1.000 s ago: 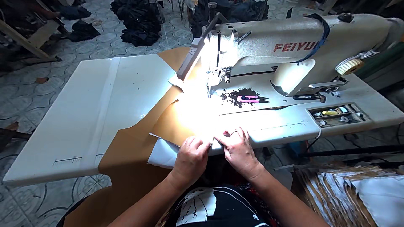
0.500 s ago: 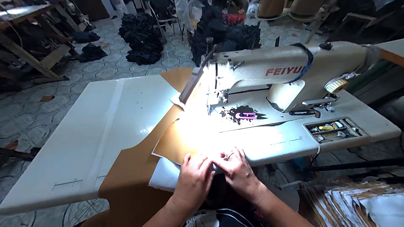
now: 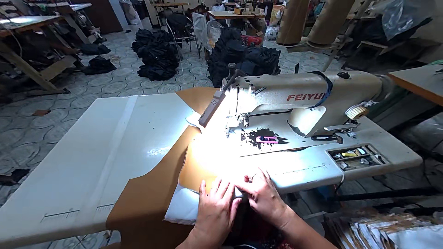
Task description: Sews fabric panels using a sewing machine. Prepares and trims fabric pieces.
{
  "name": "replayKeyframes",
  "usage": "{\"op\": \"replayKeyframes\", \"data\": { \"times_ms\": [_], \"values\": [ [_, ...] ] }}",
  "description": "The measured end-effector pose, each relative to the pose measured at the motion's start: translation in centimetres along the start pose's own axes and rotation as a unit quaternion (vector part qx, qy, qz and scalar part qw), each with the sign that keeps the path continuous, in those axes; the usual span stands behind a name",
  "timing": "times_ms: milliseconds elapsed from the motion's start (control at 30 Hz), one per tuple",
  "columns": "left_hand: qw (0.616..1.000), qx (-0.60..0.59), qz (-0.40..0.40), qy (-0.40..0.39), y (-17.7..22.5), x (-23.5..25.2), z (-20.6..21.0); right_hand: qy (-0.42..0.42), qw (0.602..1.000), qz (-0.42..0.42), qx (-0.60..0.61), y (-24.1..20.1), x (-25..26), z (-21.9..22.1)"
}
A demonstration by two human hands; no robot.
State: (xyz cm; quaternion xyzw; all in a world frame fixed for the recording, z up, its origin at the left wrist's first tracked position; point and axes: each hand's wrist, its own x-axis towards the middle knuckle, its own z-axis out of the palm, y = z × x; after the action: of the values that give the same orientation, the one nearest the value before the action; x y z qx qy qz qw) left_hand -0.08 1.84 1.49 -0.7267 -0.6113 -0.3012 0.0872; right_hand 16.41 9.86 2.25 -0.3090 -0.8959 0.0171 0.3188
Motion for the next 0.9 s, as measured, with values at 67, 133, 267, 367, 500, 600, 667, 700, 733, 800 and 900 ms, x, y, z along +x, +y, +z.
{"op": "replayKeyframes", "data": {
  "times_ms": [67,133,267,367,500,600,667,700,733,800,900],
  "values": [
    [1.0,-0.005,-0.006,-0.004,-0.4,0.8,0.3,-0.02,1.0,0.014,0.008,0.3,0.8,-0.1],
    [1.0,-0.016,-0.008,-0.017,-0.9,1.8,0.6,-0.037,0.999,0.027,0.022,0.8,1.8,0.0],
    [0.998,-0.045,-0.015,-0.029,-1.9,4.1,1.1,-0.082,0.995,0.051,0.034,1.9,4.1,0.0],
    [0.997,-0.049,-0.033,-0.056,-2.7,6.0,1.3,-0.156,0.984,0.083,0.037,2.6,6.0,-0.1],
    [0.982,-0.053,-0.082,-0.161,-3.7,8.8,1.1,-0.237,0.962,0.133,0.02,3.1,9.0,-0.1],
    [0.978,-0.044,-0.09,-0.185,-4.7,10.8,1.3,-0.243,0.96,0.139,0.004,4.0,10.7,1.0],
    [0.981,-0.044,-0.083,-0.17,-5.5,11.9,1.9,-0.212,0.966,0.144,0.015,4.7,11.0,2.1],
    [0.982,-0.042,-0.081,-0.164,-5.9,12.4,2.3,-0.184,0.972,0.146,0.022,5.1,11.0,2.8],
    [0.98,-0.039,-0.087,-0.175,-6.3,13.0,2.4,-0.156,0.976,0.148,0.031,5.4,10.9,3.3],
    [0.972,-0.044,-0.103,-0.206,-6.9,14.3,2.6,-0.125,0.978,0.163,0.044,5.6,10.6,3.7],
    [0.973,-0.05,-0.104,-0.2,-7.5,15.3,3.1,-0.098,0.979,0.174,0.045,5.6,10.1,3.8]
  ]
}}
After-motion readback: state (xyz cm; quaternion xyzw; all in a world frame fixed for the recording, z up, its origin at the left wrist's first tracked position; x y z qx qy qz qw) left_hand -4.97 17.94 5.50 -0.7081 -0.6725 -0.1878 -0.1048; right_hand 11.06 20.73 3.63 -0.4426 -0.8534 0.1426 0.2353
